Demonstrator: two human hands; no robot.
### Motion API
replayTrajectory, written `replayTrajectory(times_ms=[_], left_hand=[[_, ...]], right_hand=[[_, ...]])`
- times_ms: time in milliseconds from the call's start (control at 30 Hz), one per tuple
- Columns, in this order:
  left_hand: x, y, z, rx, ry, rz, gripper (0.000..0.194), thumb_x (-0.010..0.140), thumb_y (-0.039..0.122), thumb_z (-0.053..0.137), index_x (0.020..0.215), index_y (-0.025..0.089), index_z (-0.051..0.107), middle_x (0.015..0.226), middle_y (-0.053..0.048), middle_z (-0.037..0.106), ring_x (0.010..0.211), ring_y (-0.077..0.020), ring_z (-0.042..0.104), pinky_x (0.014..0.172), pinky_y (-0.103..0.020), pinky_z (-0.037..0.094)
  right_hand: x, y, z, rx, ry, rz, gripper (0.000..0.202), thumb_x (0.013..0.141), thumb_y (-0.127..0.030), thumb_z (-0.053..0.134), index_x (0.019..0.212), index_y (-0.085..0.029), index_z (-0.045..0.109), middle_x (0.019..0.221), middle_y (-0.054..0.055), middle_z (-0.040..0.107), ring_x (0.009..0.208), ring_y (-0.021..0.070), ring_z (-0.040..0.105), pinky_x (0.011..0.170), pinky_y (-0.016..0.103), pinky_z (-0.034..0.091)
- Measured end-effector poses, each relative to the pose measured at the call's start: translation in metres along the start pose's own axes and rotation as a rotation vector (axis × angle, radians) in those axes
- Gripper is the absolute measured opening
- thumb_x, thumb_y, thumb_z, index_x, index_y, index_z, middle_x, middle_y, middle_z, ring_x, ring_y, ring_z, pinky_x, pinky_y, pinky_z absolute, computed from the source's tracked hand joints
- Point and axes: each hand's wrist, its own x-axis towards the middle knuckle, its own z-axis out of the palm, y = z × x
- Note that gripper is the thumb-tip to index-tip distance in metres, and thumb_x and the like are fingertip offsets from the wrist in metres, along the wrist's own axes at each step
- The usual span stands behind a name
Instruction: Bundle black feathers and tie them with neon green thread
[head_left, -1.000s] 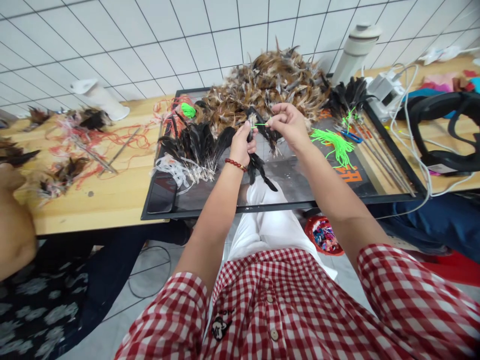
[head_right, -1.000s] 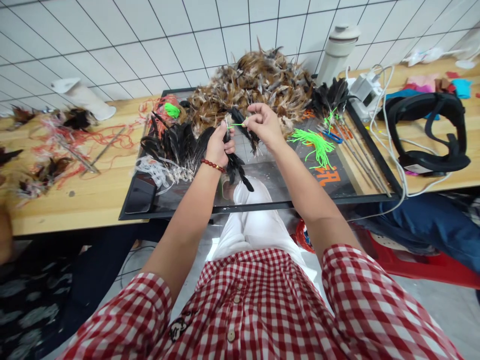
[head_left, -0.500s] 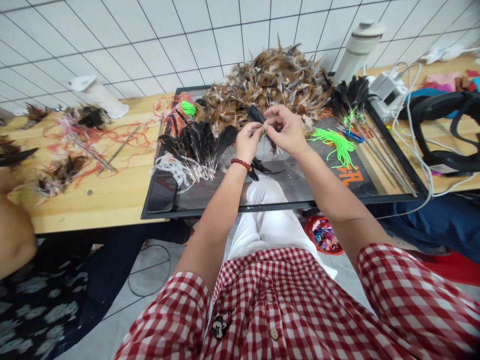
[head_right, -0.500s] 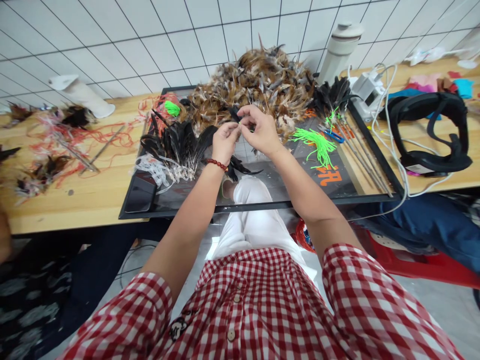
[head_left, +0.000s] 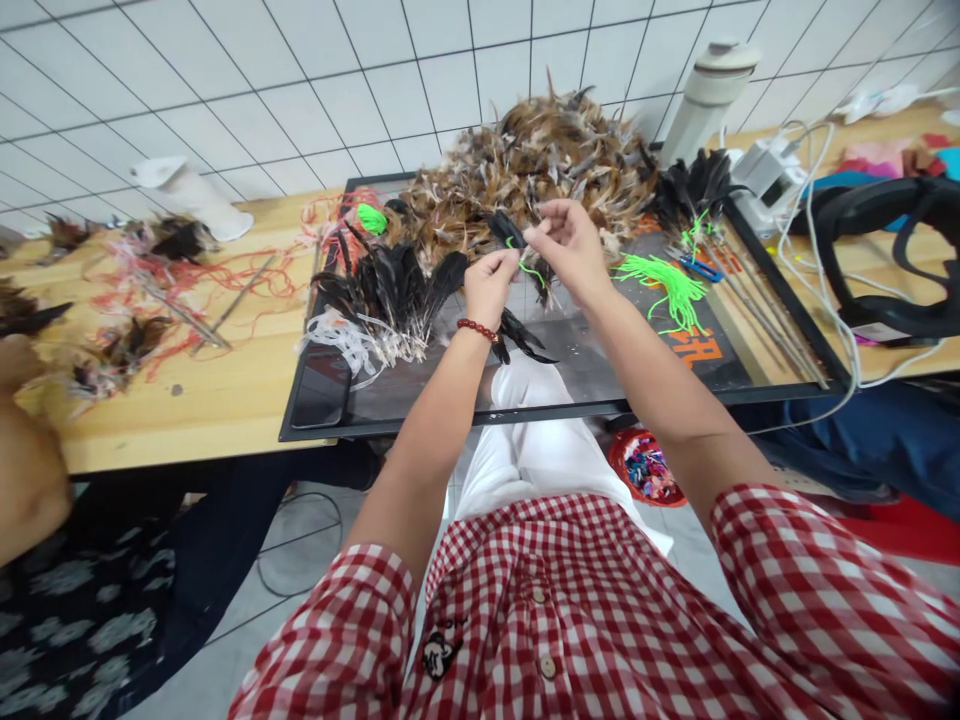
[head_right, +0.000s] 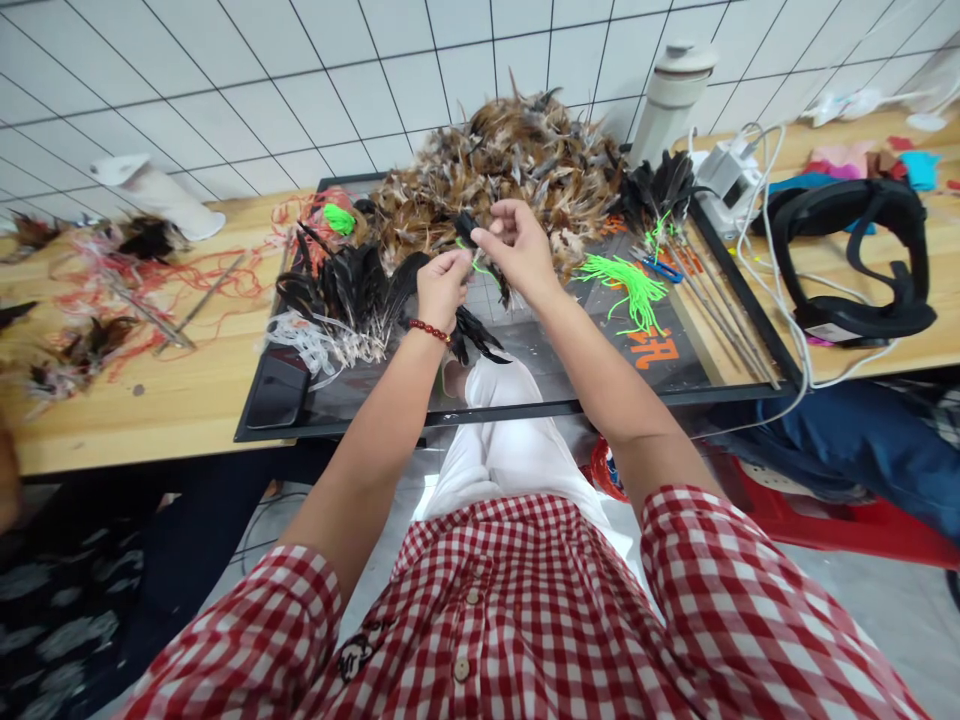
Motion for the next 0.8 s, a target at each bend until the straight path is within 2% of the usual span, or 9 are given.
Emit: replayTrajectory(times_ms=[67, 133, 233, 300, 367, 467, 567, 667, 800], left_hand=[[0.002, 0.001, -0.003, -0.040, 0.078, -0.074, 0.038, 0.079, 0.056, 0.077, 0.080, 0.019, 0.072, 0.055, 0.004, 0.051, 0.048, -0.0053, 0.044, 0.046, -0.018, 0.031], [0.004, 0.003, -0.005, -0.063, 0.111, -0.108, 0.038, 0.080, 0.057, 0.076, 0.083, 0.020, 0.071, 0.056, 0.004, 0.051, 0.047, -0.0052, 0.045, 0.045, -0.018, 0.030], [0.003, 0.006, -0.004, -0.066, 0.126, -0.086, 0.037, 0.081, 0.057, 0.074, 0.088, 0.021, 0.072, 0.061, 0.003, 0.056, 0.052, -0.0058, 0.051, 0.048, -0.017, 0.033], [0.001, 0.009, -0.002, -0.057, 0.134, -0.071, 0.035, 0.082, 0.056, 0.073, 0.089, 0.021, 0.073, 0.065, 0.002, 0.059, 0.056, -0.0062, 0.054, 0.050, -0.016, 0.036], [-0.001, 0.011, 0.000, -0.047, 0.136, -0.074, 0.033, 0.082, 0.054, 0.074, 0.090, 0.022, 0.074, 0.066, 0.002, 0.061, 0.058, -0.0067, 0.056, 0.051, -0.016, 0.038], [-0.003, 0.013, 0.001, -0.057, 0.145, -0.111, 0.032, 0.081, 0.053, 0.076, 0.089, 0.022, 0.074, 0.062, 0.003, 0.058, 0.054, -0.0063, 0.054, 0.049, -0.017, 0.036], [-0.003, 0.015, 0.001, -0.081, 0.170, -0.141, 0.034, 0.080, 0.055, 0.076, 0.089, 0.022, 0.074, 0.059, 0.003, 0.057, 0.052, -0.0058, 0.052, 0.048, -0.016, 0.035], [-0.004, 0.018, 0.001, -0.059, 0.147, -0.099, 0.036, 0.080, 0.056, 0.075, 0.092, 0.022, 0.076, 0.064, 0.002, 0.063, 0.060, -0.0081, 0.059, 0.052, -0.017, 0.040], [-0.004, 0.018, 0.002, -0.019, 0.104, -0.057, 0.034, 0.082, 0.054, 0.073, 0.094, 0.022, 0.077, 0.069, 0.000, 0.066, 0.067, -0.0099, 0.063, 0.058, -0.019, 0.044]], right_hand=[[-0.002, 0.000, 0.006, 0.061, -0.028, 0.123, 0.059, 0.075, -0.058, 0.080, 0.116, -0.022, 0.058, 0.098, 0.004, 0.067, 0.091, 0.0175, 0.065, 0.080, 0.033, 0.057], [-0.005, -0.005, 0.009, 0.139, -0.107, 0.247, 0.057, 0.067, -0.057, 0.087, 0.101, -0.020, 0.062, 0.086, 0.003, 0.068, 0.077, 0.0141, 0.063, 0.068, 0.027, 0.055], [-0.010, -0.021, 0.008, 0.236, -0.189, 0.363, 0.047, 0.067, -0.054, 0.088, 0.078, -0.017, 0.062, 0.067, 0.000, 0.065, 0.055, 0.0080, 0.054, 0.048, 0.021, 0.042], [-0.011, -0.029, 0.005, 0.269, -0.207, 0.397, 0.042, 0.068, -0.047, 0.089, 0.070, -0.016, 0.061, 0.059, -0.002, 0.061, 0.048, 0.0054, 0.047, 0.041, 0.019, 0.032], [-0.011, -0.034, 0.002, 0.289, -0.220, 0.418, 0.037, 0.068, -0.036, 0.090, 0.067, -0.016, 0.059, 0.053, -0.004, 0.057, 0.044, 0.0039, 0.043, 0.038, 0.018, 0.028], [-0.009, -0.034, 0.001, 0.325, -0.230, 0.471, 0.030, 0.073, -0.025, 0.084, 0.065, -0.017, 0.056, 0.052, -0.005, 0.055, 0.044, 0.0037, 0.044, 0.038, 0.017, 0.028], [-0.010, -0.035, 0.004, 0.385, -0.202, 0.506, 0.030, 0.077, -0.029, 0.082, 0.070, -0.019, 0.054, 0.060, -0.004, 0.060, 0.047, 0.0044, 0.048, 0.037, 0.016, 0.028], [-0.013, -0.037, 0.008, 0.368, -0.217, 0.480, 0.038, 0.070, -0.037, 0.089, 0.073, -0.019, 0.056, 0.061, -0.004, 0.061, 0.046, 0.0044, 0.047, 0.036, 0.016, 0.027], [-0.015, -0.040, 0.009, 0.354, -0.256, 0.493, 0.037, 0.070, -0.035, 0.089, 0.069, -0.016, 0.058, 0.058, -0.002, 0.063, 0.044, 0.0040, 0.045, 0.036, 0.017, 0.026]])
